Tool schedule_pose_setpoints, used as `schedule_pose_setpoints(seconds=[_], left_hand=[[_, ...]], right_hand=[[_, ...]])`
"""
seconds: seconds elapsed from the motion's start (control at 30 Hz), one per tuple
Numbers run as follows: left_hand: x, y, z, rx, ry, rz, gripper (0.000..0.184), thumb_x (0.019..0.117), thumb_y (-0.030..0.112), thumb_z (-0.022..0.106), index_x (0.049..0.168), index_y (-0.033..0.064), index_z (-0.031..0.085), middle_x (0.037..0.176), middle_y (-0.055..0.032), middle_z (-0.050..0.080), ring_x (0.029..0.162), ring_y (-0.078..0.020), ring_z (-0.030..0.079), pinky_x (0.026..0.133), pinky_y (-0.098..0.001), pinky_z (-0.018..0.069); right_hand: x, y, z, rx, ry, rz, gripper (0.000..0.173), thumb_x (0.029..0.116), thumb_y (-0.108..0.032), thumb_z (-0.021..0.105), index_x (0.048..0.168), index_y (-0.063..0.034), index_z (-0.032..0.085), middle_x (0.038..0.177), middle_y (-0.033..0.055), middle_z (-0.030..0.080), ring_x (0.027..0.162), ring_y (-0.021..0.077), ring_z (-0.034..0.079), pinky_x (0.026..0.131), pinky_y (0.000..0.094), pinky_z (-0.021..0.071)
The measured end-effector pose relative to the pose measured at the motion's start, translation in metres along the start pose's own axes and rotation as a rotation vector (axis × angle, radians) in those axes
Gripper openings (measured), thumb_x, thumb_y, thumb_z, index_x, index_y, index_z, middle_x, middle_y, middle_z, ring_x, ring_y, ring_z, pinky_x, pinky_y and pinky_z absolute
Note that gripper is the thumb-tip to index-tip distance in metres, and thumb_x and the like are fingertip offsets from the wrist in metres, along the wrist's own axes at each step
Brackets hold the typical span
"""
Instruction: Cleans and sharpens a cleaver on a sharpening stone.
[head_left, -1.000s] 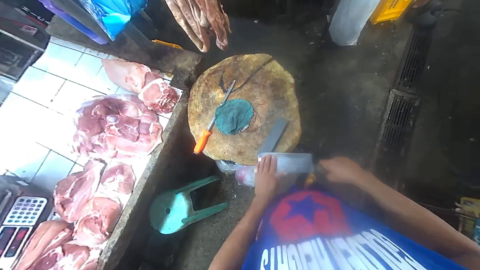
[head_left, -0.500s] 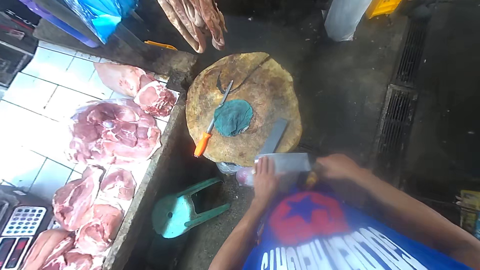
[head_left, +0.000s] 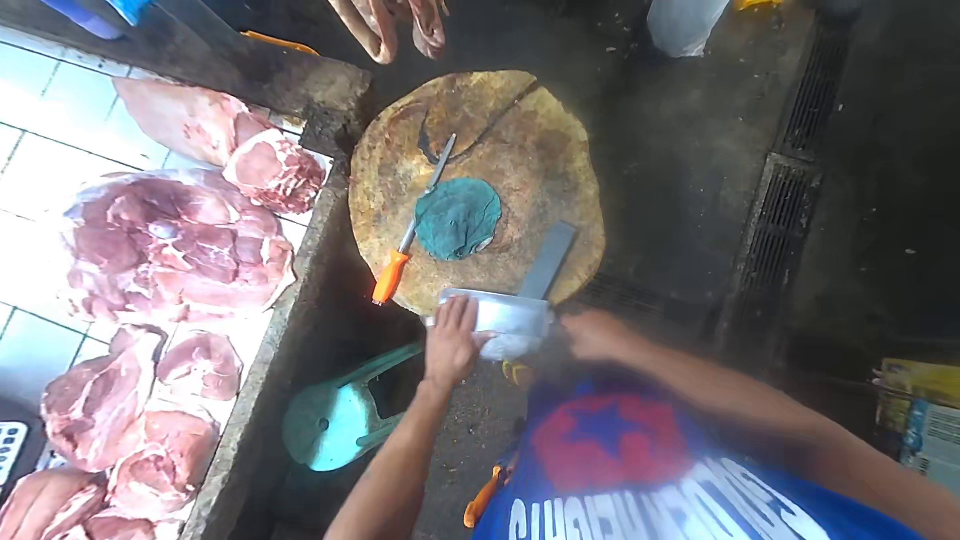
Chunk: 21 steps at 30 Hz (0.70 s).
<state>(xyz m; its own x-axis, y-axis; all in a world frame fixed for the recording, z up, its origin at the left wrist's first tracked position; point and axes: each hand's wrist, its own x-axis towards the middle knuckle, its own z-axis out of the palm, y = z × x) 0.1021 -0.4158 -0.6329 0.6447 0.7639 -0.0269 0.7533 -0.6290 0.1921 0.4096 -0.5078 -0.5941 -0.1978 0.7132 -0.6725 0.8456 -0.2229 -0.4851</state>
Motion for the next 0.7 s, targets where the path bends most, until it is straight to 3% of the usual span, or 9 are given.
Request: schedule_pose_setpoints(seconds=[0.1, 0.2, 0.27, 0.33, 0.43, 0.5, 0.57, 0.63, 0.7], left_hand=[[0.040, 0.097, 0.024, -0.098, -0.016, 0.016, 0.076, 0.0965, 0.063, 0.056, 0.150, 0.0077, 0.052, 0.158, -0.0197, 0.044, 0.150, -0.0384, 0.037, 0.123, -0.0602, 0.0252], [0.076, 0.154, 0.049, -0.118, 0.040, 0.107, 0.076, 0.0979, 0.067, 0.049, 0.150, 0.0119, 0.051, 0.160, -0.0123, 0.044, 0.152, -0.0300, 0.035, 0.125, -0.0529, 0.0263], [0.076, 0.130, 0.048, -0.101, 0.025, 0.147, 0.074, 0.1011, 0.064, 0.046, 0.154, 0.0120, 0.047, 0.163, -0.0107, 0.040, 0.154, -0.0273, 0.030, 0.127, -0.0513, 0.0229], [0.055, 0.067, 0.035, -0.053, 0.009, 0.136, 0.071, 0.1024, 0.061, 0.046, 0.155, 0.0124, 0.045, 0.163, -0.0107, 0.040, 0.154, -0.0282, 0.032, 0.127, -0.0529, 0.0240], [0.014, -0.028, 0.007, -0.017, -0.058, 0.054, 0.068, 0.1043, 0.055, 0.043, 0.157, 0.0124, 0.042, 0.165, -0.0098, 0.037, 0.155, -0.0293, 0.030, 0.126, -0.0544, 0.0251], [0.006, -0.046, -0.005, 0.001, -0.039, 0.044, 0.067, 0.1042, 0.053, 0.042, 0.154, 0.0087, 0.044, 0.163, -0.0127, 0.040, 0.154, -0.0313, 0.031, 0.124, -0.0551, 0.0249], [0.013, -0.015, -0.004, 0.002, -0.004, 0.040, 0.069, 0.1024, 0.054, 0.048, 0.152, 0.0056, 0.047, 0.160, -0.0167, 0.042, 0.152, -0.0347, 0.034, 0.124, -0.0581, 0.0240], [0.028, 0.050, 0.013, -0.029, -0.014, 0.025, 0.075, 0.1007, 0.058, 0.051, 0.153, 0.0051, 0.046, 0.162, -0.0190, 0.039, 0.153, -0.0361, 0.031, 0.125, -0.0595, 0.0202], [0.047, 0.116, 0.032, -0.093, -0.009, 0.016, 0.078, 0.0988, 0.063, 0.051, 0.153, 0.0071, 0.047, 0.163, -0.0180, 0.038, 0.154, -0.0353, 0.029, 0.126, -0.0584, 0.0191]], right_hand=[[-0.053, 0.085, -0.009, -0.013, 0.051, 0.131, 0.041, 0.0906, -0.031, 0.073, 0.126, -0.0102, 0.066, 0.111, 0.0228, 0.071, 0.107, 0.0455, 0.067, 0.089, 0.0721, 0.0506], [-0.082, 0.135, -0.014, -0.072, 0.109, 0.261, 0.042, 0.0890, -0.031, 0.070, 0.124, -0.0079, 0.065, 0.107, 0.0246, 0.071, 0.105, 0.0471, 0.067, 0.086, 0.0716, 0.0508], [-0.070, 0.109, -0.014, -0.046, 0.084, 0.247, 0.042, 0.0910, -0.030, 0.069, 0.124, -0.0050, 0.063, 0.107, 0.0257, 0.070, 0.105, 0.0473, 0.067, 0.086, 0.0710, 0.0513], [-0.037, 0.052, -0.006, 0.010, 0.056, 0.190, 0.041, 0.0907, -0.032, 0.069, 0.123, -0.0067, 0.066, 0.109, 0.0231, 0.071, 0.105, 0.0443, 0.068, 0.087, 0.0696, 0.0526], [0.012, -0.029, 0.008, 0.037, 0.015, 0.095, 0.035, 0.0895, -0.030, 0.070, 0.118, -0.0097, 0.067, 0.104, 0.0183, 0.072, 0.099, 0.0397, 0.070, 0.081, 0.0662, 0.0551], [0.025, -0.040, 0.013, 0.038, 0.027, 0.033, 0.038, 0.0895, -0.026, 0.070, 0.124, -0.0114, 0.065, 0.103, 0.0175, 0.072, 0.098, 0.0391, 0.070, 0.080, 0.0655, 0.0559], [0.010, -0.012, 0.009, 0.038, 0.030, 0.027, 0.036, 0.0904, -0.026, 0.069, 0.123, -0.0106, 0.064, 0.104, 0.0185, 0.071, 0.099, 0.0400, 0.070, 0.081, 0.0670, 0.0547], [-0.025, 0.043, 0.002, 0.035, 0.027, 0.088, 0.041, 0.0907, -0.029, 0.071, 0.126, -0.0091, 0.065, 0.110, 0.0215, 0.071, 0.106, 0.0429, 0.068, 0.089, 0.0705, 0.0519], [-0.057, 0.099, -0.006, -0.019, 0.047, 0.180, 0.043, 0.0896, -0.031, 0.072, 0.124, -0.0073, 0.065, 0.110, 0.0237, 0.070, 0.107, 0.0453, 0.067, 0.088, 0.0716, 0.0511]])
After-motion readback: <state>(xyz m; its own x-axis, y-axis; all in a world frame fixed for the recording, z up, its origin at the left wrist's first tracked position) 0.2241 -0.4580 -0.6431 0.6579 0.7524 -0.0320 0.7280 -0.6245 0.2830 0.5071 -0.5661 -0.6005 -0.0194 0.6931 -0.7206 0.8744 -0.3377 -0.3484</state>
